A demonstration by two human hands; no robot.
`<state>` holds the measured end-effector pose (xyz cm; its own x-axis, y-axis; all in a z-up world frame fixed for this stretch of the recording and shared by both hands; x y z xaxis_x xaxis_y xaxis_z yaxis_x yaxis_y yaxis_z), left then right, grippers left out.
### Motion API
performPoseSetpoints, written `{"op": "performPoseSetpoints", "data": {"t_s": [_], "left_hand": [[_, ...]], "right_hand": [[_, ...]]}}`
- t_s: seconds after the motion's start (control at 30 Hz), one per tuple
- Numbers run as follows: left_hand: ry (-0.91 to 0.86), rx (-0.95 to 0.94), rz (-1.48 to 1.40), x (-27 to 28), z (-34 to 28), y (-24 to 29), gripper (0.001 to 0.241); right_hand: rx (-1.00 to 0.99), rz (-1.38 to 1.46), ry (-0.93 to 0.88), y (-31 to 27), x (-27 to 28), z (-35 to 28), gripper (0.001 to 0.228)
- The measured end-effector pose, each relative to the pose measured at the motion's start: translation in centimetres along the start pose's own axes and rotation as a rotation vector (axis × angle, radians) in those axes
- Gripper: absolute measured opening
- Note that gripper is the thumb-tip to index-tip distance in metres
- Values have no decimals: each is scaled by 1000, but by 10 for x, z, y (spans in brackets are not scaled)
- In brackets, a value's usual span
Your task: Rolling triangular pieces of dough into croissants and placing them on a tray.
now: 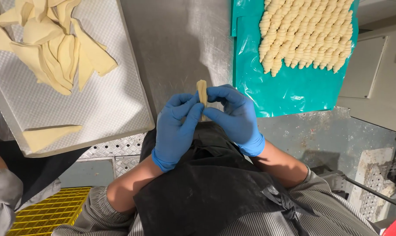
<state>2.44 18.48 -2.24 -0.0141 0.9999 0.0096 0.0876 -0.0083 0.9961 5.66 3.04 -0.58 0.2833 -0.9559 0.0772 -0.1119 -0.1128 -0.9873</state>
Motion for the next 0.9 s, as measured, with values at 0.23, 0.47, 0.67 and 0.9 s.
{"op": "performPoseSetpoints", "data": {"t_s": [0.23,0.47,0.67,0.9], "left_hand": [[36,33,-1,-2,-2,0,34],[20,-44,-59,-1,-8,8,39],[131,-5,21,10,-14,-3,32],[150,149,-68,17,-15,-27,28]], "right_hand": [[-38,-80,-2,14,7,-3,23],[-37,-88,-21,6,3,-1,21],[42,-229,-59,7,-2,4,15],[-21,-230,-89,24,-8,15,17]]}}
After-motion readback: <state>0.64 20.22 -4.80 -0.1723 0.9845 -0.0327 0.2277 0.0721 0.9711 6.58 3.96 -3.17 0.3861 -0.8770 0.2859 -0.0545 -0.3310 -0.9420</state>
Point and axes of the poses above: each hand's wrist, its own z-axis towards the middle knuckle, its own x-axis out of the back of the hand, y = z × x, the point moved 8 cm from there along z, towards the middle knuckle, and after that the axes turned 3 degrees about -x, right-handed, at the moved point
